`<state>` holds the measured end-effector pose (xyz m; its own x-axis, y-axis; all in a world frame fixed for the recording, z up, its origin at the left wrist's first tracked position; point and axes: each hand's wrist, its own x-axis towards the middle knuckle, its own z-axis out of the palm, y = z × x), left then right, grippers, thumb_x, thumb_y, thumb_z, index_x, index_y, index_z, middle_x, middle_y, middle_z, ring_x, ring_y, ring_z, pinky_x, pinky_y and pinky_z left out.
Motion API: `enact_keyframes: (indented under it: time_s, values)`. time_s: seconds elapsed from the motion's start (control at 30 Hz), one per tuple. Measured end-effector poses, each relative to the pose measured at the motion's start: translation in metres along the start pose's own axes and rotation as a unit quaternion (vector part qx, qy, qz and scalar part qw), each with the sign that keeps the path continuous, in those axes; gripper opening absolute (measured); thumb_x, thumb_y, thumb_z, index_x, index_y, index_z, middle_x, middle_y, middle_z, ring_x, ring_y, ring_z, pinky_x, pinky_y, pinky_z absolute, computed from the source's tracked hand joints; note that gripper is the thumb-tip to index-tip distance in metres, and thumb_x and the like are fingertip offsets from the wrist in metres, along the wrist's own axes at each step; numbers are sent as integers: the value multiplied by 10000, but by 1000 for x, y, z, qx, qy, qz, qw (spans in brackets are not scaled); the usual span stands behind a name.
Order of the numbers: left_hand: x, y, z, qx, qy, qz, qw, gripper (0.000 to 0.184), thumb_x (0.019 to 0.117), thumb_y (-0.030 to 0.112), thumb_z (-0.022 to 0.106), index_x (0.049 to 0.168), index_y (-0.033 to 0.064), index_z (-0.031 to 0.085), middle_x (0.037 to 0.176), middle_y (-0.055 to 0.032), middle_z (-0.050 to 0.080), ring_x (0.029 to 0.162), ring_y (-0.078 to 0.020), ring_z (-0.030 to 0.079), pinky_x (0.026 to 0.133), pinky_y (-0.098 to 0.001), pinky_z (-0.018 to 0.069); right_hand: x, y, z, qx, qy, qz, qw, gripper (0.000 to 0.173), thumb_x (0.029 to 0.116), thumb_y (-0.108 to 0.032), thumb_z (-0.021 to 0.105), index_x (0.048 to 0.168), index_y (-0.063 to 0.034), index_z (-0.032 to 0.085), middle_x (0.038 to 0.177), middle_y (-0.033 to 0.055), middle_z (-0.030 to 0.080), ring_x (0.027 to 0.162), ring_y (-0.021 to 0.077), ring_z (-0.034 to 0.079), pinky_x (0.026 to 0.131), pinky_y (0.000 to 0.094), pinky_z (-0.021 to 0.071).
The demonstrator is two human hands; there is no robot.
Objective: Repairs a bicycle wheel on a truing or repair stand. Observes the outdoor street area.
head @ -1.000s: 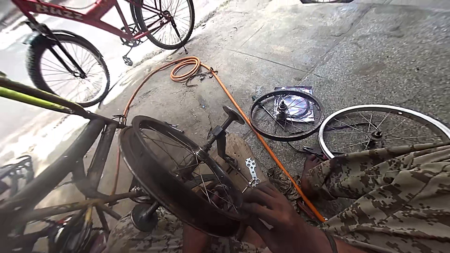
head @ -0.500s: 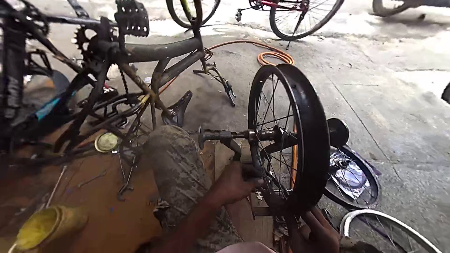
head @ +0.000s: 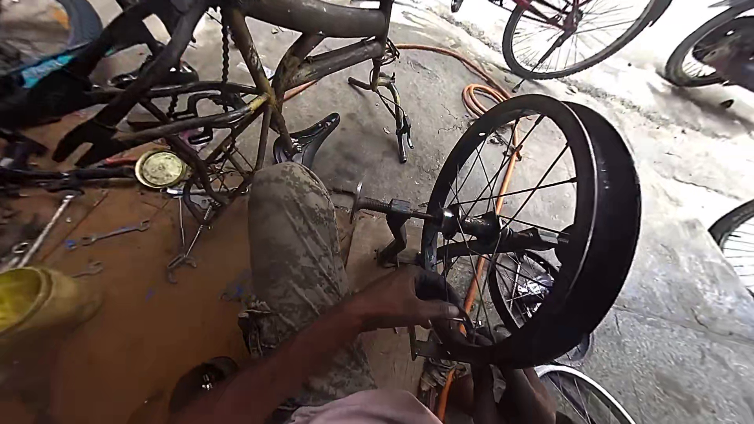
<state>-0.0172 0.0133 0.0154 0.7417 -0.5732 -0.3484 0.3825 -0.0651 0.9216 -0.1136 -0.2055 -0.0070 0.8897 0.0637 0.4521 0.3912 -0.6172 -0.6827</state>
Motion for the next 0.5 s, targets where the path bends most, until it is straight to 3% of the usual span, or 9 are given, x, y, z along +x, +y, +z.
enact_keyframes:
  time_s: [0.1,0.13,0.2,0.23,0.27,0.3,0.4,0.47,0.5]
  values:
    - [-11,1,-12,101,96,1,990,221,975,186,687,1186,123,707,1064,-5,720,916,-98,699,824,-301,606,12,22,-33,97,-97,33,990,265,936,-356,740,1145,-194,745,1176,13,724,1102,110,678,933,315,592]
    - [-12,-3,-19,119,135,5,984,218,970,206,685,1179,148,711,1065,11,730,920,-105,709,812,-311,618,19,29,-45,142,-97,69,983,301,956,-399,709,1182,-202,741,1194,-9,727,1101,122,683,946,338,589]
    - [-12,-13,-34,120,209,11,971,202,979,222,673,1161,145,717,1041,3,742,900,-140,721,780,-336,625,32,45,-54,231,11,181,956,369,1008,-457,593,1106,-147,766,1069,21,762,967,159,713,875,364,595]
    - [-10,-15,-39,113,239,17,964,178,988,209,665,1139,130,719,1017,-12,748,869,-161,727,745,-341,629,42,52,-49,255,94,257,927,390,1033,-404,524,1029,-86,750,987,56,756,889,180,714,825,378,603]
    - [-9,-16,-40,108,258,23,960,165,997,192,654,1129,114,717,1002,-26,748,841,-177,728,719,-341,628,51,60,-39,245,157,336,896,391,1069,-317,444,1020,-31,707,943,77,738,841,185,706,791,383,607]
    - [-10,-17,-39,108,269,21,957,160,1000,176,650,1126,102,715,1000,-36,751,824,-185,730,706,-343,630,54,70,-27,215,182,403,871,352,1091,-257,444,1066,6,677,942,91,722,826,183,702,782,387,609]
    - [-5,-19,-40,128,323,28,937,195,986,145,663,1162,68,697,1003,-47,752,821,-177,742,699,-349,645,44,109,28,102,85,465,875,254,1055,-172,556,1131,45,666,945,163,696,809,245,666,755,466,563]
    - [-4,-18,-41,97,359,23,928,199,998,107,648,1178,26,674,1008,-86,744,837,-204,746,695,-361,648,23,112,65,38,-23,468,883,261,1023,-150,571,1164,50,660,1015,221,690,920,325,677,847,516,556]
    - [-4,-17,-43,94,363,4,927,188,1011,98,627,1171,8,667,1016,-106,737,861,-214,745,716,-371,648,20,92,70,26,-81,475,876,281,1014,-107,557,1208,78,642,1117,274,675,1046,376,660,949,521,520]
